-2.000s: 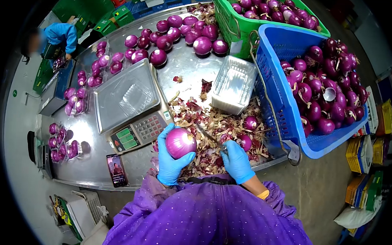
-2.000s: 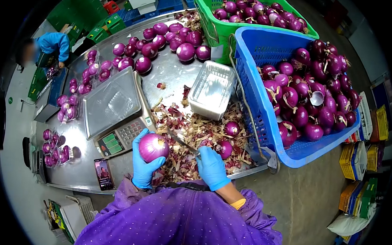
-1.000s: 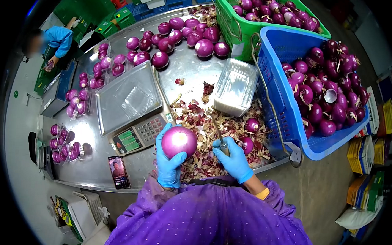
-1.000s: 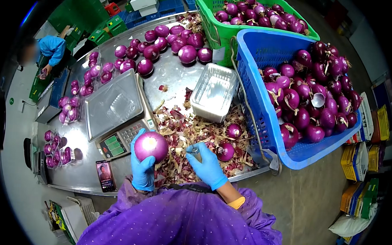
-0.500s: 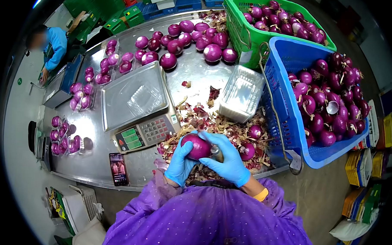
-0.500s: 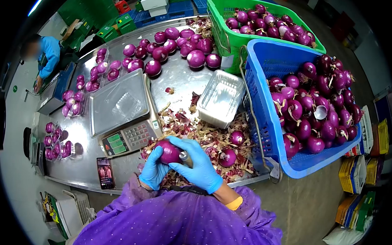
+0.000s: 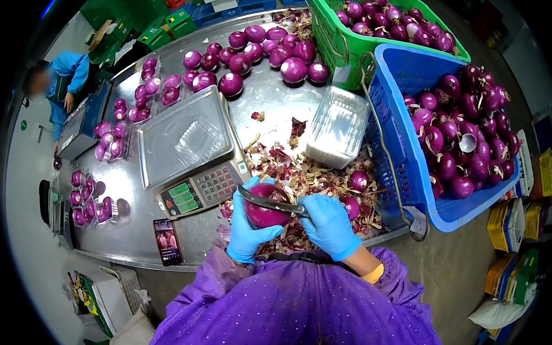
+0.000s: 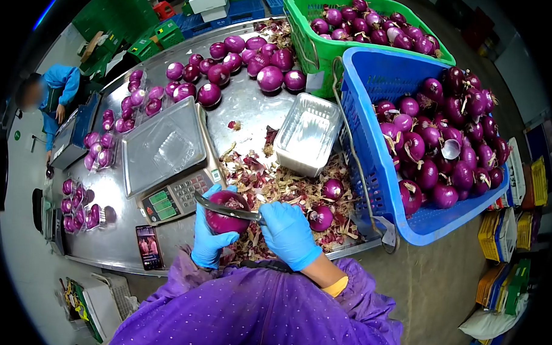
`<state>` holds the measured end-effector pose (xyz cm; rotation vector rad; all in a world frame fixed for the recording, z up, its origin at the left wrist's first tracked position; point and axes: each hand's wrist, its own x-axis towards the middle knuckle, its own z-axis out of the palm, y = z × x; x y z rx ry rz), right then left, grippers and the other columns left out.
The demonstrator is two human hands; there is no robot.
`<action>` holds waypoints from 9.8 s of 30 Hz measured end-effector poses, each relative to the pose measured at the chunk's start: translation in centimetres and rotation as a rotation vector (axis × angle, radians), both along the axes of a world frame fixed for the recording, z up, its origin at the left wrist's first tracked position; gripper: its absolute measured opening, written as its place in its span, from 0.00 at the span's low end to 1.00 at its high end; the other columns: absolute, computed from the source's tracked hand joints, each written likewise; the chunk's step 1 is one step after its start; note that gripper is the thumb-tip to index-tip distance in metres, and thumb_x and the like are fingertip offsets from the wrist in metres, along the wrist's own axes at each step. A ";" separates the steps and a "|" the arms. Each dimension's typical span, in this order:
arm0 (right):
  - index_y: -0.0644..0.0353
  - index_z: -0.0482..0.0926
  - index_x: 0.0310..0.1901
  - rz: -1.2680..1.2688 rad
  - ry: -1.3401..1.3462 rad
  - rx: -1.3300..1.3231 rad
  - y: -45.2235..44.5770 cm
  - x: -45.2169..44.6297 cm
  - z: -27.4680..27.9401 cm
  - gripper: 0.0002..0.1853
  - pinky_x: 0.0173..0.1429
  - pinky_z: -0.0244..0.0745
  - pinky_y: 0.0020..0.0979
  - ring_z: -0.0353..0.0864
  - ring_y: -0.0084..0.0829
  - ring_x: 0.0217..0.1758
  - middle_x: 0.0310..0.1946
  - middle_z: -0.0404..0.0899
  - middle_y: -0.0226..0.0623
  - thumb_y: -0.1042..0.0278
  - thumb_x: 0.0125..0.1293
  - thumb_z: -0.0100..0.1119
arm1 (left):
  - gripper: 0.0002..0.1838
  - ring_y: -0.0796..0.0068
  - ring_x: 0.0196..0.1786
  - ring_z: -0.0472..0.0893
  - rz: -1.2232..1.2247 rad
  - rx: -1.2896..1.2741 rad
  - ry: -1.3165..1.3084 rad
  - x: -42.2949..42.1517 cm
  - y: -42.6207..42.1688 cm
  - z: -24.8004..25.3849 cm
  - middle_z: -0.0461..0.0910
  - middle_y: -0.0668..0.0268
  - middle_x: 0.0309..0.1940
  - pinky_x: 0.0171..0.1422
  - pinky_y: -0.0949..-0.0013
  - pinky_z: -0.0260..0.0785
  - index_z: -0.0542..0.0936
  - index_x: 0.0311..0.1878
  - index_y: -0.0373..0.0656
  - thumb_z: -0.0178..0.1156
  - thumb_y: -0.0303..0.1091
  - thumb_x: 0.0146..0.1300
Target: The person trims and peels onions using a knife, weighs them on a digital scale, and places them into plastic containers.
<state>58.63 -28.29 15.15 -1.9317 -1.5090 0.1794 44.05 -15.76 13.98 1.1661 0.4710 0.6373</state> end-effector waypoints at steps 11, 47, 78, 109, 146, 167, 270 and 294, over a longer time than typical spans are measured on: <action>0.57 0.69 0.38 -0.050 -0.033 -0.032 -1.6 0.3 -2.9 0.10 0.38 0.63 0.41 0.71 0.42 0.33 0.29 0.70 0.40 0.72 0.56 0.59 | 0.55 0.62 0.66 0.69 0.019 -0.007 -0.059 -0.5 -0.4 -0.1 0.65 0.54 0.65 0.70 0.57 0.66 0.57 0.69 0.40 0.80 0.38 0.39; 0.55 0.73 0.40 0.128 -0.073 -0.024 -2.0 1.3 -1.2 0.12 0.39 0.62 0.40 0.72 0.41 0.33 0.28 0.70 0.38 0.74 0.53 0.60 | 0.51 0.53 0.33 0.84 -0.400 -0.780 -0.005 -1.6 -1.4 1.3 0.81 0.44 0.41 0.26 0.62 0.77 0.71 0.59 0.35 0.42 0.78 0.54; 0.60 0.73 0.38 -0.370 0.467 -0.185 -8.0 0.0 -7.0 0.09 0.37 0.72 0.45 0.79 0.52 0.35 0.31 0.78 0.46 0.67 0.61 0.61 | 0.46 0.65 0.59 0.74 -0.083 0.782 0.634 -0.9 29.8 -1.8 0.72 0.59 0.55 0.66 0.64 0.66 0.65 0.63 0.45 0.75 0.29 0.36; 0.58 0.66 0.66 -0.206 1.260 0.081 -13.5 4.4 -14.7 0.31 0.73 0.58 0.39 0.63 0.41 0.70 0.67 0.65 0.45 0.41 0.72 0.41 | 0.36 0.51 0.52 0.79 -1.086 1.828 0.091 49.8 -27.2 7.9 0.76 0.49 0.50 0.55 0.52 0.73 0.69 0.59 0.43 0.70 0.49 0.50; 0.58 0.72 0.43 -0.246 0.095 0.045 -3.0 1.0 -2.5 0.11 0.35 0.74 0.39 0.79 0.42 0.32 0.31 0.76 0.40 0.72 0.59 0.60 | 0.26 0.57 0.55 0.79 -0.034 -0.565 0.111 4.2 -0.1 -0.7 0.76 0.56 0.53 0.57 0.49 0.77 0.67 0.61 0.41 0.61 0.42 0.64; 0.59 0.69 0.42 -0.300 0.017 0.109 -2.6 0.3 -1.9 0.13 0.36 0.71 0.41 0.76 0.43 0.31 0.30 0.73 0.42 0.74 0.56 0.60 | 0.31 0.60 0.55 0.77 -0.097 -0.528 0.080 4.7 -1.3 1.4 0.71 0.60 0.52 0.54 0.54 0.80 0.63 0.63 0.42 0.63 0.35 0.58; 0.59 0.76 0.51 0.102 0.174 -0.049 13.0 0.9 -3.5 0.26 0.50 0.73 0.40 0.77 0.45 0.47 0.44 0.77 0.46 0.55 0.55 0.71 | 0.42 0.50 0.57 0.74 -0.110 1.284 0.692 -3.5 31.8 -0.1 0.72 0.53 0.55 0.64 0.57 0.67 0.68 0.63 0.45 0.73 0.32 0.40; 0.59 0.69 0.59 0.156 -0.296 -0.187 30.9 -4.5 -1.3 0.43 0.52 0.67 0.43 0.72 0.43 0.47 0.43 0.73 0.44 0.45 0.42 0.74 | 0.46 0.44 0.69 0.62 0.049 1.124 0.588 -5.3 32.4 -3.6 0.66 0.57 0.67 0.74 0.51 0.55 0.65 0.69 0.55 0.73 0.34 0.42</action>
